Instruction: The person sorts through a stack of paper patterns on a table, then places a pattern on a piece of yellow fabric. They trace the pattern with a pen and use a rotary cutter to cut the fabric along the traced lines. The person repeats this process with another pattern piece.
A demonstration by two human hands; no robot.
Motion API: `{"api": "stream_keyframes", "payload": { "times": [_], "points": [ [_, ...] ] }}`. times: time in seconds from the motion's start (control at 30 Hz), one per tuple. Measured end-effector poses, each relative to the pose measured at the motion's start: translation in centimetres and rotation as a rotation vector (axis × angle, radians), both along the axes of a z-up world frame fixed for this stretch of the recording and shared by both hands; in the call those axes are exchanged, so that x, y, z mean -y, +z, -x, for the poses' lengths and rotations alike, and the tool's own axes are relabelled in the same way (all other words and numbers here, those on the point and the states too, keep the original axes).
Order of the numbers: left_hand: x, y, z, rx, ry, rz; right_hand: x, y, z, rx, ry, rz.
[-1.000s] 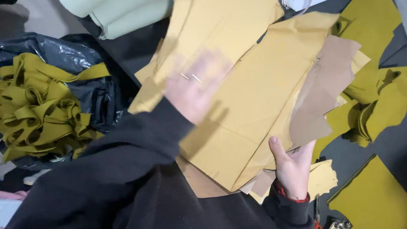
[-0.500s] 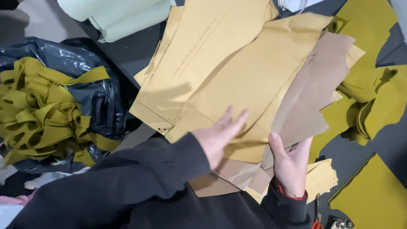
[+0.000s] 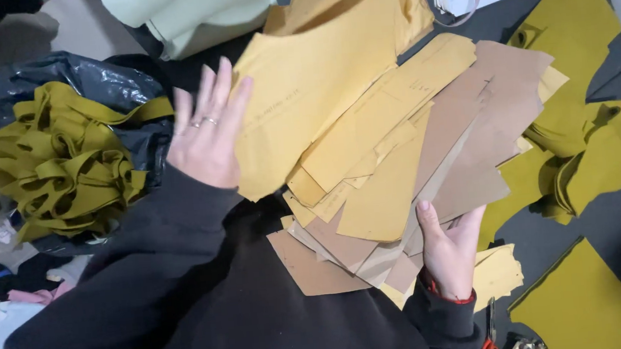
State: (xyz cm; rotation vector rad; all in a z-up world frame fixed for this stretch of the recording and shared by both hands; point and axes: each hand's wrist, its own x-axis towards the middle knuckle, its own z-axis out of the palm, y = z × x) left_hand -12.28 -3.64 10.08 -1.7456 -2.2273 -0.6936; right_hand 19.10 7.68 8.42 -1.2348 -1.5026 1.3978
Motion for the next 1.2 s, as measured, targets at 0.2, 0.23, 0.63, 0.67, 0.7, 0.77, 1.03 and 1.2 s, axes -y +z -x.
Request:
{"api": "stream_keyframes", "payload": {
  "times": [0.2,0.23,0.63,0.67,0.7,0.77,1.03,1.2],
  "points": [
    [-3.0,-9.4,-5.7,0.095,-0.367,0.178,0.1,-1.2,-0.8,0.053,0.013,-0.037],
    [-3.9,-10.4,-6.4,0.093,-0.363,0.174,0.2,-1.2,-0.7,0.052,0.017,-0.041],
    [-6.0,-10.1,-7.4,0.598,-0.477,0.568,0.4,-1.4,-1.5,0.058,-0.013,-0.033],
    [-6.1,-9.6,-7.6,0.602,-0.461,0.605,0.3,-1.4,-1.4,0.046,-0.013,-0.021],
    [-6.1,-9.1,-7.7,0.605,-0.448,0.642,0.3,-1.4,-1.4,0.034,-0.017,-0.010],
    [-6.4,-9.5,-7.6,0.612,-0.459,0.661,0.3,-1.5,-1.4,0.024,-0.016,-0.006],
    [-4.4,-13.9,-3.5,0.458,-0.553,0.135,0.1,-1.6,-1.8,0.069,-0.028,0.016],
    [-3.8,-12.0,-0.7,0.870,-0.181,0.121,0.1,-1.6,-1.7,0.061,-0.021,-0.011]
  ]
}}
